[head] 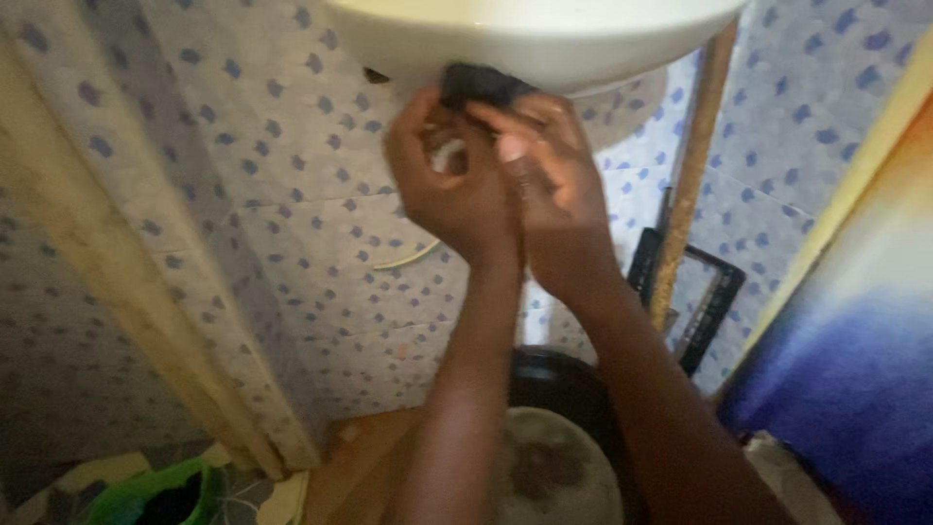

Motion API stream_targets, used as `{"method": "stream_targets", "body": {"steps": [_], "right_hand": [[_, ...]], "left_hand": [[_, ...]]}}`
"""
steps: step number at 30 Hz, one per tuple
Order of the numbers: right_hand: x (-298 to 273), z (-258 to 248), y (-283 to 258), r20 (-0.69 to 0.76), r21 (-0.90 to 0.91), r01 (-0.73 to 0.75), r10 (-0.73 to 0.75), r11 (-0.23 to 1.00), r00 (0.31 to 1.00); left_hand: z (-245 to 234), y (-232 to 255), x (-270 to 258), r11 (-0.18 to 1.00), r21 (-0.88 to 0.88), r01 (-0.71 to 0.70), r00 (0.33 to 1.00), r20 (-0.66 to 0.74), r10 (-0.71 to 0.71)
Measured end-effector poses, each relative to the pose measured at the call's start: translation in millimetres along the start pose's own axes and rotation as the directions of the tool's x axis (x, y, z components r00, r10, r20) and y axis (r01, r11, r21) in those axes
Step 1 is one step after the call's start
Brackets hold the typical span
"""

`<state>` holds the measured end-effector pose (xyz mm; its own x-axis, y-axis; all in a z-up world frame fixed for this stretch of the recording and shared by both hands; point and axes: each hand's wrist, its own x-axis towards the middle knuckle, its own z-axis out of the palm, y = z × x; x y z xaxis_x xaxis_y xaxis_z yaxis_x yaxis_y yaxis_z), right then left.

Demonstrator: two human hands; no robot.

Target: The person washes a black cloth in a bucket, then uses it to wipe and attempt to seal a leak around the drain of a wall-mounted sink.

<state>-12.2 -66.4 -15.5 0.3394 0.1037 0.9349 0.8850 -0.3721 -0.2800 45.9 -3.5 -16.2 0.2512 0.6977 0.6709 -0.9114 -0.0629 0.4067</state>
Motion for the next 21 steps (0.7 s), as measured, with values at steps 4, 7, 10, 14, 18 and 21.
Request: {"method": "stream_targets", "body": {"steps": [4,7,10,14,18,21], "right_hand": [[-3,1,17,-0.220,-0.056,-0.190,0.173,0.980,0.960],[-7,-3,16,-0.413,-0.131,-0.109,0.046,0.985,0.910],[-6,-4,12,-0.349,-0.149,0.067,-0.116,0.987,0.930],[3,5,18,-0.095,0.118,-0.073,0.085,0.990,0.992],[1,16,33,0.055,-0.007,-0.072,0.072,0.997,0.996],[-5,24,44,-0.087,-0.113,-0.145,0.135,0.983,0.987]], "left_hand": [[2,-2,-7,0.954,0.068,0.291,0.941,0.160,-0.298],[6,8,-7,0.858,0.017,0.514,0.805,0.337,-0.489],[1,15,-12,0.821,-0.142,0.554,0.802,0.357,-0.479],[2,-2,-4,0.923,-0.210,0.323,0.946,0.103,-0.308],[-6,-39,22,0.751,-0.326,0.575,0.815,0.144,-0.561],[-9,-50,23,0.672,-0.284,0.684,0.729,0.267,-0.630]]}}
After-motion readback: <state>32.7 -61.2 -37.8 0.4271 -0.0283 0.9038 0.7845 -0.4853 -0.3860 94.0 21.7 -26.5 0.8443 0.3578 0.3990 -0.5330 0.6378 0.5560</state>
